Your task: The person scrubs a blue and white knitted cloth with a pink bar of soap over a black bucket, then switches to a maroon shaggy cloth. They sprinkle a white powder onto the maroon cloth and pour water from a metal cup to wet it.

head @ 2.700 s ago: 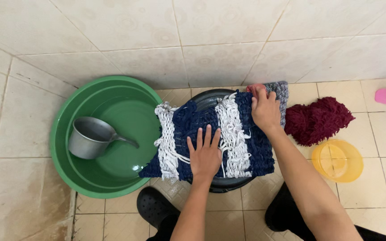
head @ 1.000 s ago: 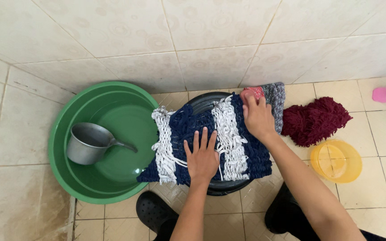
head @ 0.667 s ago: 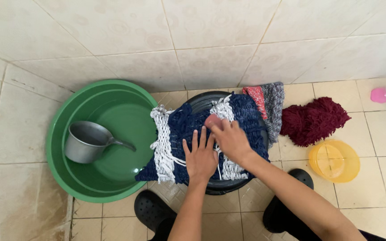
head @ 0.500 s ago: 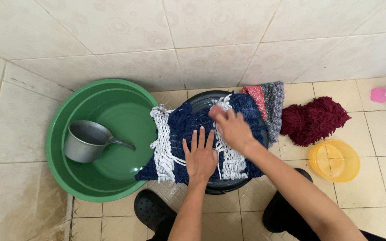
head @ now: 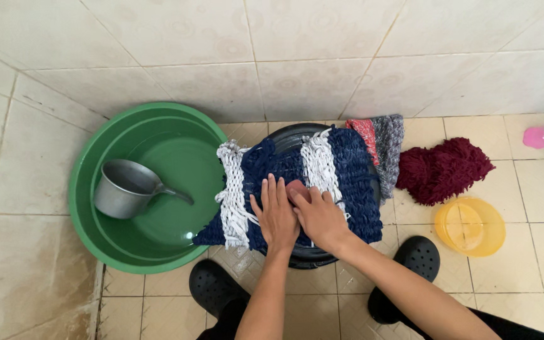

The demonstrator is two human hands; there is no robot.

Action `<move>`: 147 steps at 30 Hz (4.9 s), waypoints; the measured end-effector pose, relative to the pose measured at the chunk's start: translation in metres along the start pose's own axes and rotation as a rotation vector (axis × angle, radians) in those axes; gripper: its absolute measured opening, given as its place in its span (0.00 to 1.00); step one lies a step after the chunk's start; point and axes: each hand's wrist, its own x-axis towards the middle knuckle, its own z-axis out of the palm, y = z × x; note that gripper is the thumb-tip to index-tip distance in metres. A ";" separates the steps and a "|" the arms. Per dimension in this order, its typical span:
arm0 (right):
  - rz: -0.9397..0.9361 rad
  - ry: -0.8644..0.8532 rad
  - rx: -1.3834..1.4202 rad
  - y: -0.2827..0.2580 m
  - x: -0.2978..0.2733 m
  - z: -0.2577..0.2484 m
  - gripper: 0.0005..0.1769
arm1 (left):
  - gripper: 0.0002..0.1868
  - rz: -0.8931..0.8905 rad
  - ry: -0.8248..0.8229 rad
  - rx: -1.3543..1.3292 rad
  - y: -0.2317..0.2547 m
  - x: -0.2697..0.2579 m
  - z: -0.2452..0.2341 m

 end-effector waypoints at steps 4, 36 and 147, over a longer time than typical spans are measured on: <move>0.139 0.077 -0.081 0.030 0.012 -0.007 0.18 | 0.33 0.009 -0.019 0.079 0.003 -0.002 -0.005; 0.066 0.210 -0.072 0.021 -0.096 0.029 0.31 | 0.30 0.073 -0.115 0.121 0.012 -0.047 -0.024; 0.519 0.504 0.235 0.122 -0.123 0.008 0.30 | 0.27 0.162 0.188 -0.049 0.053 -0.060 -0.001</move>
